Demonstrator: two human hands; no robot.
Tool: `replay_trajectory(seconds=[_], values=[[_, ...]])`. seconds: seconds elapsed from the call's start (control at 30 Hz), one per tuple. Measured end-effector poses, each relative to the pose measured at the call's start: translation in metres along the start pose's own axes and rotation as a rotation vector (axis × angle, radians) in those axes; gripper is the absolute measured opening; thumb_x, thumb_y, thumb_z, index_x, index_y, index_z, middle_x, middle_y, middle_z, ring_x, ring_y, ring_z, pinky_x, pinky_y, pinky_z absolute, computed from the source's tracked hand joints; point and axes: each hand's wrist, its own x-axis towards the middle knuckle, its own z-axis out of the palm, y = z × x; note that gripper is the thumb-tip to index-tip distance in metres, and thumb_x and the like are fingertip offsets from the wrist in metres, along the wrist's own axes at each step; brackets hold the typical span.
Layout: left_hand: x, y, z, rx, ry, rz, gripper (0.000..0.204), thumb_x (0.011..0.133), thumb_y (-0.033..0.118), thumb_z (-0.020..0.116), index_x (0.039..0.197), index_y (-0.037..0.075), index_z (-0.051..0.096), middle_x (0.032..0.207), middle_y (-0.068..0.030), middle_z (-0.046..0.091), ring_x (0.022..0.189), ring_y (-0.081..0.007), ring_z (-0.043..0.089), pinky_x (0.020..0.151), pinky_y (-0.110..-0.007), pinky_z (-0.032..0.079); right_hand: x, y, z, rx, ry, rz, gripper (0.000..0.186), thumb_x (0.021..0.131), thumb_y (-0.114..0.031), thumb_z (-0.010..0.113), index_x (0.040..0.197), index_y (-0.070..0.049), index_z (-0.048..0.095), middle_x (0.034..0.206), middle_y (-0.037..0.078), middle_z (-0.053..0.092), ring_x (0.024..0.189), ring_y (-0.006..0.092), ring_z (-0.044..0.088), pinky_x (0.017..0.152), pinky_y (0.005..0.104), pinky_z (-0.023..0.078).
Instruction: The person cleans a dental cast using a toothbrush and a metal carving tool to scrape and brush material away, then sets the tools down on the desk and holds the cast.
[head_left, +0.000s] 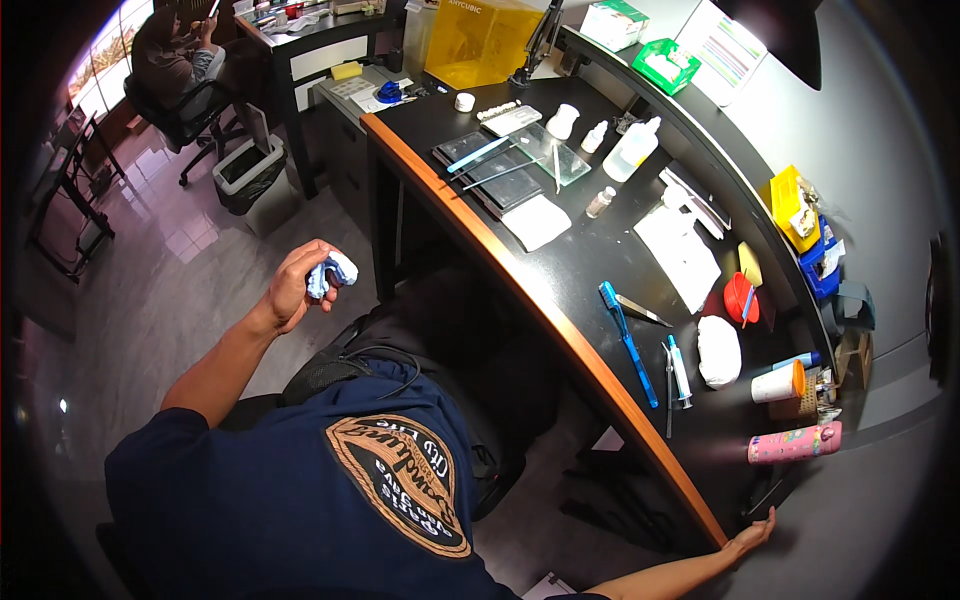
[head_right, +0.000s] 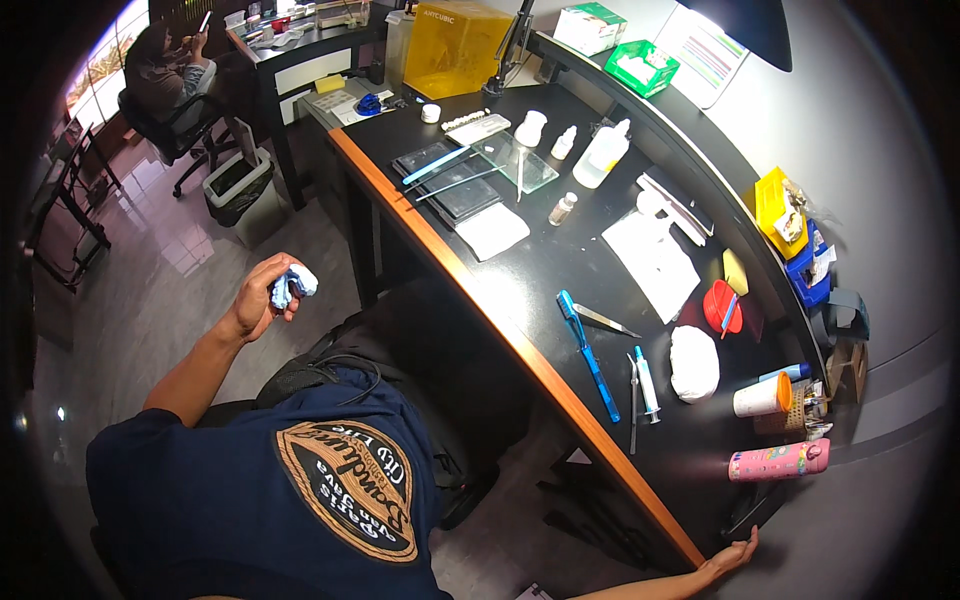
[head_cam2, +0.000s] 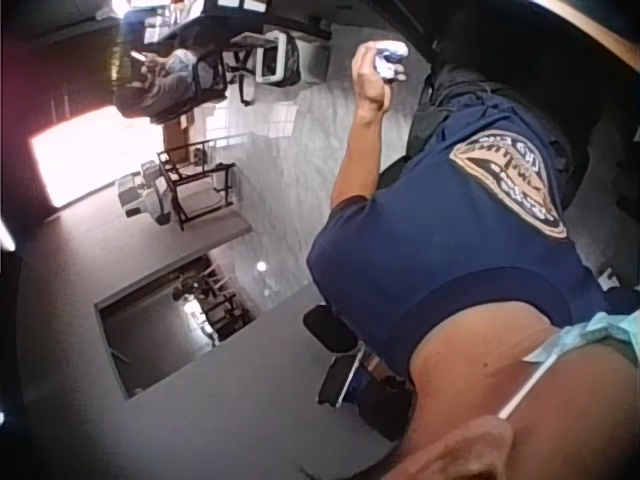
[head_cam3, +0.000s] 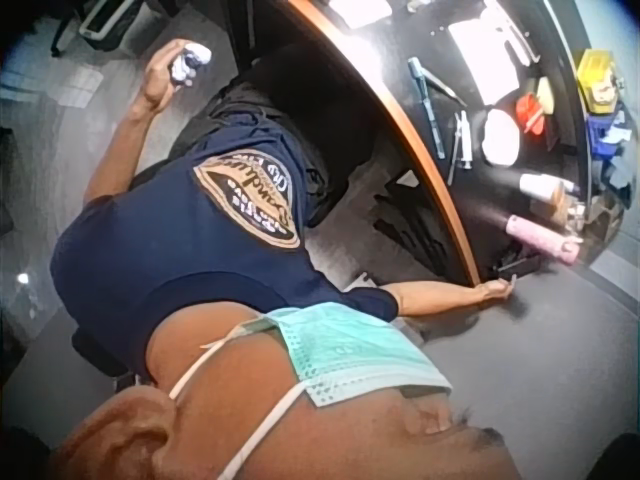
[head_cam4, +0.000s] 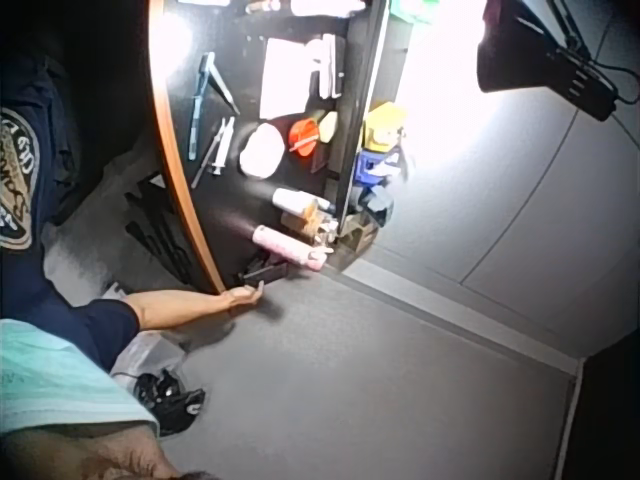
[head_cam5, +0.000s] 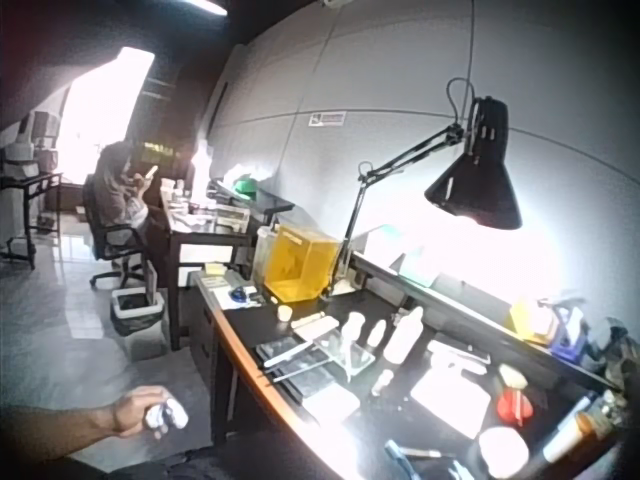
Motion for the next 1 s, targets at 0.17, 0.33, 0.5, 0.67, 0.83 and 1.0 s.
replay_trajectory(seconds=[0.17,0.33,0.5,0.67,0.83,1.0], values=[[0.000,0.000,0.001,-0.005,0.004,0.001,0.027,0.104,0.031,0.047,0.103,0.006,0.059,0.081,-0.0072,0.063,0.061,-0.0114,0.059,0.051,-0.026,0.048,-0.003,-0.004,0.001,-0.017,0.019,-0.002,0.062,0.071,-0.011,0.042,0.125,0.000,0.068,0.132,0.014,0.061,0.112,0.0269,0.051,0.111,0.0358,0.030],[-0.001,0.002,0.003,-0.007,-0.001,0.012,0.028,0.104,0.030,0.047,0.103,0.005,0.058,0.081,-0.0078,0.063,0.061,-0.0115,0.059,0.049,-0.026,0.048,-0.004,-0.011,0.001,-0.009,0.021,0.036,0.060,0.071,-0.011,0.041,0.124,0.001,0.069,0.131,0.012,0.062,0.106,0.0256,0.051,0.107,0.0332,0.032],[-0.001,0.001,0.003,-0.001,0.001,0.011,0.028,0.104,0.030,0.047,0.102,0.006,0.059,0.081,-0.0075,0.063,0.061,-0.0116,0.059,0.050,-0.026,0.048,-0.006,-0.012,0.002,-0.003,0.015,-0.024,0.061,0.070,-0.011,0.042,0.123,0.002,0.068,0.134,0.015,0.062,0.126,0.0272,0.052,0.113,0.0362,0.029],[-0.001,0.001,0.002,-0.003,-0.011,0.011,0.027,0.104,0.031,0.047,0.102,0.007,0.059,0.081,-0.0068,0.063,0.061,-0.0114,0.058,0.051,-0.026,0.048,-0.006,-0.015,0.006,0.017,0.028,-0.021,0.062,0.071,-0.012,0.042,0.125,0.003,0.067,0.138,0.017,0.060,0.127,0.0287,0.051,0.113,0.0375,0.029],[-0.001,0.002,0.003,0.001,-0.013,0.003,0.028,0.104,0.032,0.047,0.102,0.007,0.059,0.081,-0.0066,0.063,0.061,-0.0112,0.059,0.051,-0.026,0.048,-0.008,-0.017,0.007,0.059,0.072,-0.049,0.060,0.071,-0.013,0.043,0.125,0.003,0.067,0.138,0.017,0.059,0.126,0.0292,0.051,0.113,0.0381,0.030],[0.001,0.000,0.002,-0.002,-0.013,0.002,0.028,0.104,0.032,0.047,0.102,0.007,0.059,0.081,-0.0065,0.063,0.061,-0.0112,0.059,0.051,-0.026,0.049,-0.004,-0.009,-0.002,-0.009,0.036,0.068,0.056,0.072,-0.013,0.044,0.121,0.002,0.068,0.129,0.015,0.062,0.118,0.0282,0.052,0.108,0.0375,0.033]])
